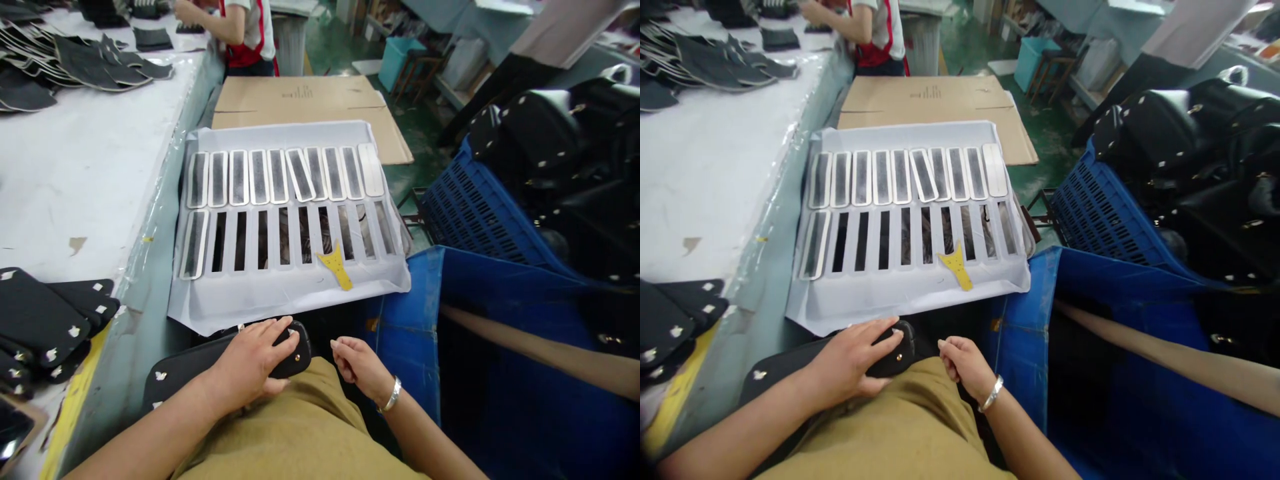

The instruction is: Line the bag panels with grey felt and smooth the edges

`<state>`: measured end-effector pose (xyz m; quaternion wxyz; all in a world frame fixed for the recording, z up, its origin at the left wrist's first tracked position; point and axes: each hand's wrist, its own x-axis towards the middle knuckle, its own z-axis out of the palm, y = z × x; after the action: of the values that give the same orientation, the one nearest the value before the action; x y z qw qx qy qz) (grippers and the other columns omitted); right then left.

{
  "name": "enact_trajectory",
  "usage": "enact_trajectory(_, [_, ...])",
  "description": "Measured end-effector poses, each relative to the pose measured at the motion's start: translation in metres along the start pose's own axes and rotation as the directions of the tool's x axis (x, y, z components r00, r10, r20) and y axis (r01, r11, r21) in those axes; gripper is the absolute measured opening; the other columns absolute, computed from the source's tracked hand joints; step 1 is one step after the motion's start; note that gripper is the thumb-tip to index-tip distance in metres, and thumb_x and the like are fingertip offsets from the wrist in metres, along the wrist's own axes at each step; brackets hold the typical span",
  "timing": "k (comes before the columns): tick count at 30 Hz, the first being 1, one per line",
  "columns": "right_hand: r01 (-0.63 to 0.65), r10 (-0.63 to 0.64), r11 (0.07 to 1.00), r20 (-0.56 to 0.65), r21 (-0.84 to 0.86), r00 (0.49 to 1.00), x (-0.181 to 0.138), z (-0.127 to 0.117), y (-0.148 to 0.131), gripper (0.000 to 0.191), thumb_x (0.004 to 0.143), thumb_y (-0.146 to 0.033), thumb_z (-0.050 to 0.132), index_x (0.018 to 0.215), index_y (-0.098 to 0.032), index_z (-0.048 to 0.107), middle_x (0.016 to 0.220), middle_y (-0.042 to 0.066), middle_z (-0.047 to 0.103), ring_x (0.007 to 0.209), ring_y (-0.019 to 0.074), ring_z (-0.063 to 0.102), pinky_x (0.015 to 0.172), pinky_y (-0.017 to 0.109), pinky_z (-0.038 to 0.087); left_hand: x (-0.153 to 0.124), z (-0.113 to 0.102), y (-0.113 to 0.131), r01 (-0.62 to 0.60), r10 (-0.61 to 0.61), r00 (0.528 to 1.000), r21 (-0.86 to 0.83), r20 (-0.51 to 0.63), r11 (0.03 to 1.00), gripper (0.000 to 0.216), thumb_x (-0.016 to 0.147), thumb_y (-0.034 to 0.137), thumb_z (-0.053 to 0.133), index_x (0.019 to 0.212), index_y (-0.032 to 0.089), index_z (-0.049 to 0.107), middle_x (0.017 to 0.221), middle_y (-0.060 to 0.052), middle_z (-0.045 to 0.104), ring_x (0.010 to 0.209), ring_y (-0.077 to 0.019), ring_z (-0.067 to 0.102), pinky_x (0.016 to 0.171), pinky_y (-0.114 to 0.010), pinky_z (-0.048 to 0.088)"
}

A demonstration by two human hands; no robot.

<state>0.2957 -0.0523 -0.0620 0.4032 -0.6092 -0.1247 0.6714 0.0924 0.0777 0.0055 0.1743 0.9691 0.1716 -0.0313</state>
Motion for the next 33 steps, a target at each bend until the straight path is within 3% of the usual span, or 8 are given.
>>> enact_trajectory(4, [0.08, -0.079, 0.996, 0.013, -0.045, 0.997, -0.011, 0.012, 0.007, 0.037, 0.076, -0.051, 0.057, 0.064, -0.017, 0.046, 0.048, -0.007, 0.042, 0.036, 0.0041, 0.033, 0.037, 0.019, 0.021, -0.002, 0.001, 0.001, 0.003, -0.003, 1.0, -0.014, 0.007, 1.0, 0.062, 0.063, 0.035, 0.071, 0.12, 0.019, 0.053, 0.132, -0.018, 0.047, 0.112, -0.0335, 0.052, 0.09, -0.046, 0.046])
enact_trajectory(10, [0.318, -0.306, 0.905, 0.085, -0.283, 0.948, -0.017, 0.036, -0.02, 0.029, 0.081, -0.044, 0.054, 0.069, -0.018, 0.047, 0.053, -0.007, 0.043, 0.045, 0.0064, 0.039, 0.044, 0.02, 0.03, -0.004, 0.003, 0.002, 0.027, -0.028, 0.999, -0.054, -0.019, 0.998, 0.062, 0.062, 0.029, 0.069, 0.121, 0.02, 0.052, 0.133, -0.017, 0.046, 0.111, -0.0327, 0.052, 0.09, -0.045, 0.045])
enact_trajectory(16, [0.304, -0.307, 0.816, 0.077, -0.491, 0.949, -0.008, 0.047, -0.025, 0.021, 0.078, -0.034, 0.056, 0.069, -0.019, 0.043, 0.057, -0.006, 0.044, 0.049, 0.0079, 0.041, 0.046, 0.021, 0.033, -0.006, 0.005, 0.002, 0.053, -0.057, 0.998, -0.104, -0.039, 0.993, 0.069, 0.059, 0.029, 0.07, 0.123, 0.023, 0.048, 0.135, -0.014, 0.045, 0.113, -0.0323, 0.051, 0.093, -0.045, 0.043])
enact_trajectory(20, [0.313, -0.329, 0.767, 0.075, -0.56, 0.941, -0.006, 0.047, -0.033, 0.014, 0.074, -0.025, 0.058, 0.075, -0.019, 0.045, 0.064, -0.004, 0.047, 0.055, 0.0087, 0.044, 0.05, 0.021, 0.038, -0.015, 0.0, -0.004, 0.08, -0.094, 0.994, -0.236, -0.048, 0.969, 0.096, 0.058, 0.033, 0.072, 0.14, 0.02, 0.024, 0.134, -0.014, 0.047, 0.118, -0.0286, 0.048, 0.098, -0.043, 0.04])
enact_trajectory(22, [0.354, -0.369, 0.745, 0.093, -0.565, 0.925, -0.007, 0.048, -0.04, 0.023, 0.071, -0.019, 0.059, 0.092, -0.018, 0.049, 0.08, 0.0, 0.054, 0.062, 0.0097, 0.049, 0.055, 0.023, 0.042, -0.024, -0.002, -0.009, 0.14, -0.153, 0.988, -0.256, -0.032, 0.956, 0.101, 0.058, 0.038, 0.073, 0.141, 0.02, 0.019, 0.135, -0.015, 0.046, 0.12, -0.0288, 0.047, 0.1, -0.045, 0.038])
enact_trajectory(25, [0.457, -0.449, 0.661, 0.174, -0.595, 0.877, -0.008, 0.051, -0.051, 0.058, 0.068, -0.009, 0.055, 0.124, -0.023, 0.042, 0.112, 0.006, 0.053, 0.087, 0.0144, 0.055, 0.072, 0.028, 0.048, -0.04, -0.003, -0.016, 0.221, -0.23, 0.973, -0.205, -0.019, 0.953, 0.095, 0.056, 0.042, 0.074, 0.138, 0.021, 0.029, 0.136, -0.015, 0.046, 0.122, -0.0317, 0.045, 0.103, -0.049, 0.033])
enact_trajectory(29, [0.533, -0.444, 0.579, 0.31, -0.617, 0.841, -0.006, 0.053, -0.062, 0.056, 0.071, -0.007, 0.052, 0.123, -0.027, 0.049, 0.121, 0.005, 0.051, 0.108, 0.0183, 0.05, 0.085, 0.031, 0.046, -0.049, 0.002, -0.022, 0.238, -0.249, 0.967, -0.166, -0.047, 0.957, 0.087, 0.057, 0.04, 0.073, 0.134, 0.02, 0.037, 0.133, -0.014, 0.048, 0.12, -0.0318, 0.046, 0.104, -0.049, 0.03])
enact_trajectory(33, [0.476, -0.385, 0.607, 0.288, -0.636, 0.877, -0.001, 0.054, -0.066, 0.053, 0.069, -0.007, 0.052, 0.119, -0.026, 0.052, 0.118, 0.004, 0.054, 0.105, 0.0179, 0.052, 0.082, 0.03, 0.047, -0.042, 0.007, -0.02, 0.224, -0.237, 0.97, -0.187, -0.052, 0.956, 0.083, 0.057, 0.039, 0.072, 0.131, 0.017, 0.042, 0.129, -0.015, 0.051, 0.117, -0.0317, 0.048, 0.106, -0.049, 0.028])
